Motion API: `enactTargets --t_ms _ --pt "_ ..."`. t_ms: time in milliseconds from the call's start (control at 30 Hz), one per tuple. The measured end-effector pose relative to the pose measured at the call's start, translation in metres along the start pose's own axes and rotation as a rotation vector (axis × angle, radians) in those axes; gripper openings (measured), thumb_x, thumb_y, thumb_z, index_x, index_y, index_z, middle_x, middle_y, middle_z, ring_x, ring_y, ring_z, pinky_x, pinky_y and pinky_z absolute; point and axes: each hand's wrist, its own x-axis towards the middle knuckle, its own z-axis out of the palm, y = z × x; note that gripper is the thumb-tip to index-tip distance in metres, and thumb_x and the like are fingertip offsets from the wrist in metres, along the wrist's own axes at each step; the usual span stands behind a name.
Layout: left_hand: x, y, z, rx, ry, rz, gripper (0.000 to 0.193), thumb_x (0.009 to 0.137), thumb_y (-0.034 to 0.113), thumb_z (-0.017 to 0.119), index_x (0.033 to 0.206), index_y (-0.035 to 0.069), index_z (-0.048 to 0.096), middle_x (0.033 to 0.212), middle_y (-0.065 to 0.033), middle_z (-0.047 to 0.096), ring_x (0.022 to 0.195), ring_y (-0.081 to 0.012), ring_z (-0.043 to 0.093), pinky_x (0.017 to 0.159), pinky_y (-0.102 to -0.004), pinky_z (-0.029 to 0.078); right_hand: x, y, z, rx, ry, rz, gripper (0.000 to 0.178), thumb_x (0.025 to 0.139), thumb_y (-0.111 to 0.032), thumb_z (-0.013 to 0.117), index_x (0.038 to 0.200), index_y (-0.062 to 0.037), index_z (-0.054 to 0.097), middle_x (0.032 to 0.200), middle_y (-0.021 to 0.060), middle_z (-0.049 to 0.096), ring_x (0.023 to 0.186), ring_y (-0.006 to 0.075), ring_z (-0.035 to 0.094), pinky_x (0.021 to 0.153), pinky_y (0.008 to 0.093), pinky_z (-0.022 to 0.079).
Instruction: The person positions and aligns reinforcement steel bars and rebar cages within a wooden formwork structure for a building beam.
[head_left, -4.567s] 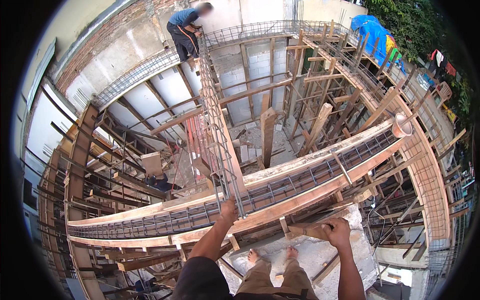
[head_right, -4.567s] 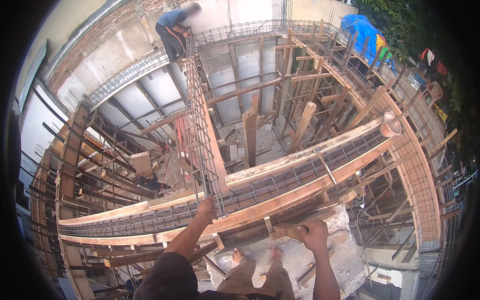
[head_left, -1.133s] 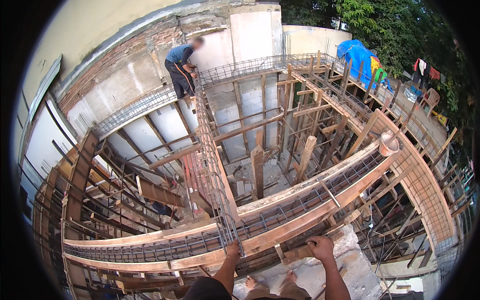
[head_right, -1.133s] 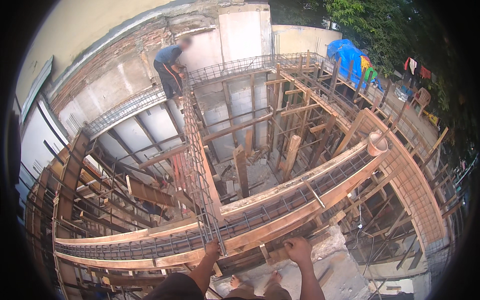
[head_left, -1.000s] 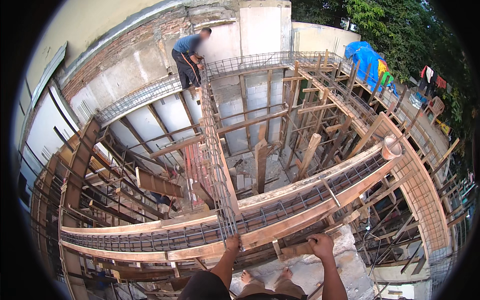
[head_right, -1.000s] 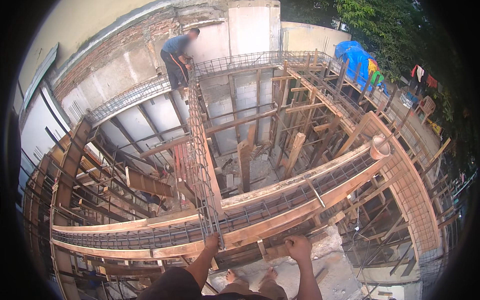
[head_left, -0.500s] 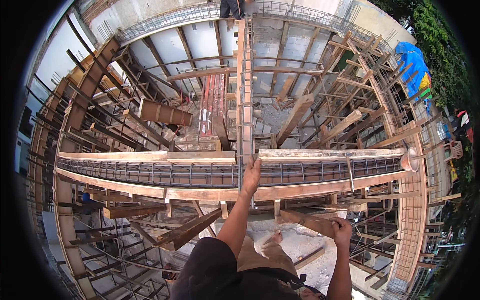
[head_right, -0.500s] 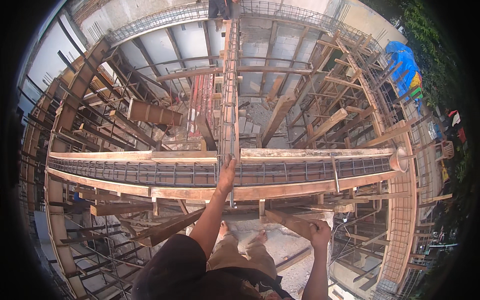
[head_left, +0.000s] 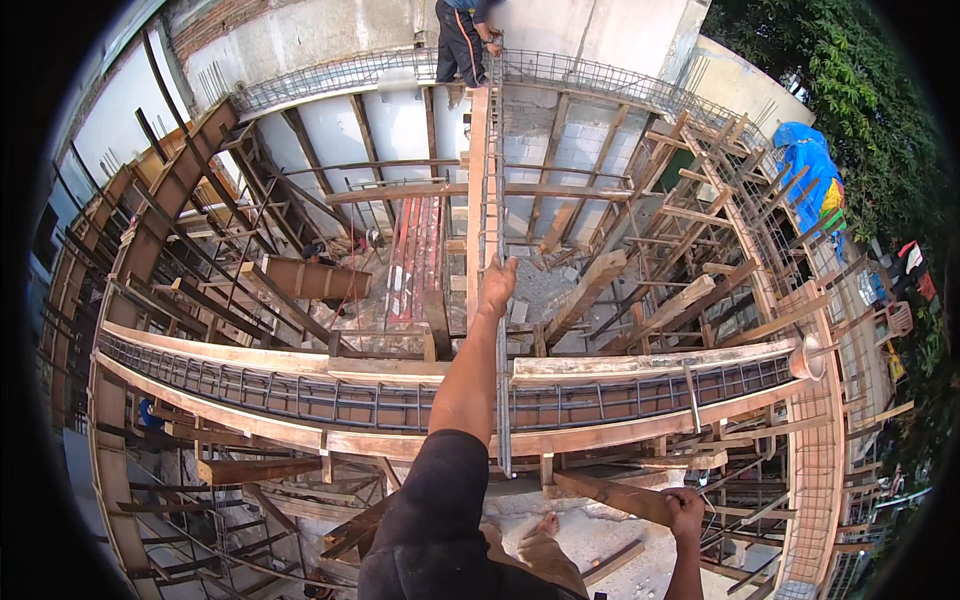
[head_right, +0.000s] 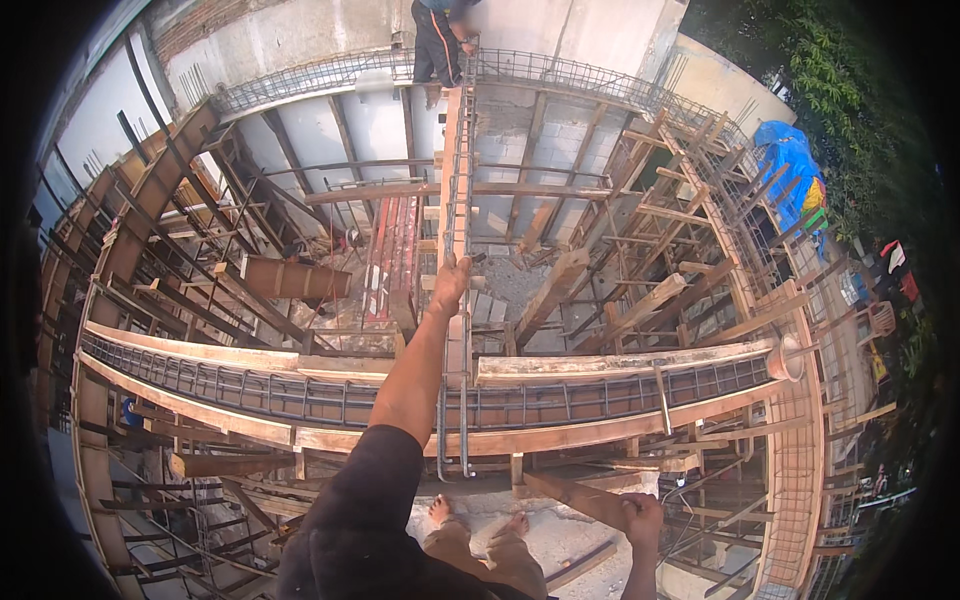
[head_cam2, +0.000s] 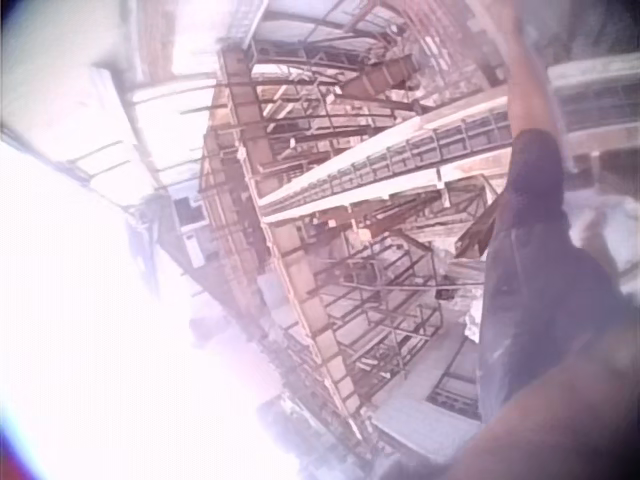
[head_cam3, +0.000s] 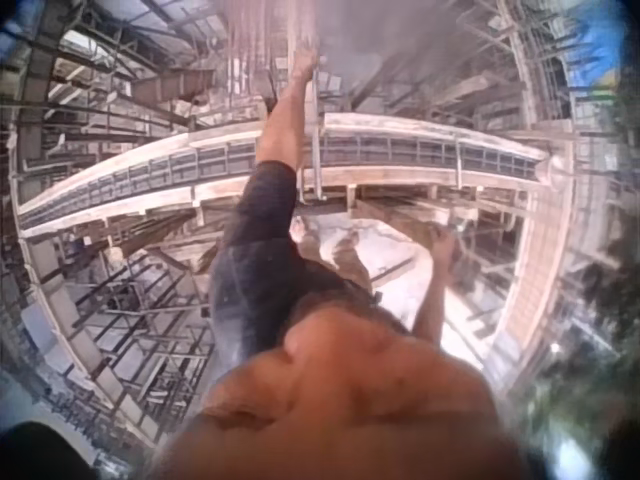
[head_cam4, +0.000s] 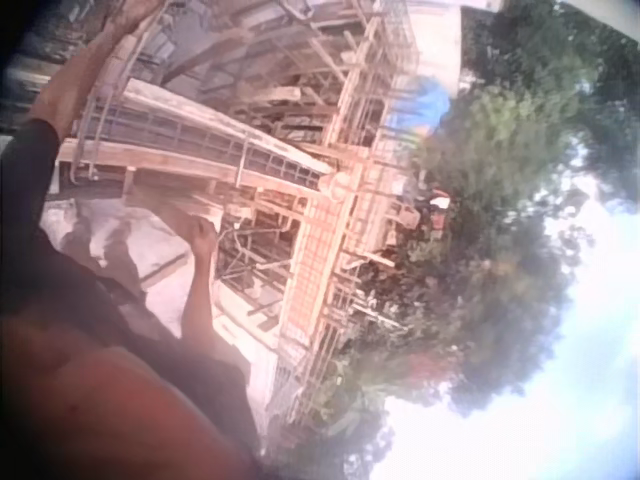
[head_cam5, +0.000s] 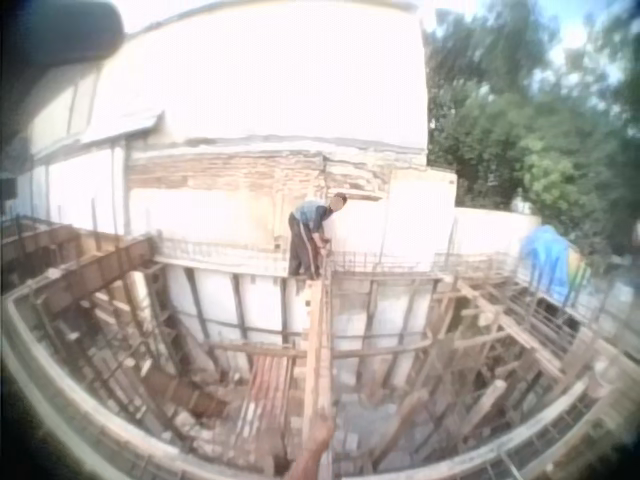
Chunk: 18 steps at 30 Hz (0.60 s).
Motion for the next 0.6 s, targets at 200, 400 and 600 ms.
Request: enactTargets --t_ms 200,400,600 --pt "0.019 0.160 0.004 -0.068 0.047 0.399 0.063 0.098 0.029 0.056 0.145 -0.008 0.038 0.143 -0.0279 0.048 0.132 -0.0347 0.049 0.110 -0.0377 0.037 -0.001 0.016 0.002 0.014 0.023 0.040 0.019 0.077 -0.010 0.063 0.089 -0.0017 0.075 0.082 0.0116 0.071 0.078 0.0217 0.067 0.077 0.0333 0.052" --pt "-0.188 0.020 -0.010 0.057 -0.026 0.064 0.038 0.091 0.025 0.066 0.115 -0.005 0.065 0.097 -0.0162 0.072 0.091 -0.0221 0.068 0.085 -0.0334 0.052 0.004 0.027 0.008 -0.027 0.042 -0.039 0.019 0.077 -0.011 0.065 0.091 -0.0035 0.076 0.082 0.0132 0.071 0.080 0.0233 0.067 0.076 0.0344 0.052" --pt "-0.332 -0.117 0.003 0.680 0.086 -0.014 0.043 0.078 0.021 0.071 0.111 0.000 0.054 0.095 -0.0270 0.063 0.103 -0.0449 0.056 0.091 -0.0505 0.045 -0.001 0.026 0.006 -0.057 0.073 -0.037 0.017 0.073 -0.016 0.070 0.087 -0.0108 0.078 0.086 0.0119 0.072 0.085 0.0298 0.068 0.080 0.0397 0.054"
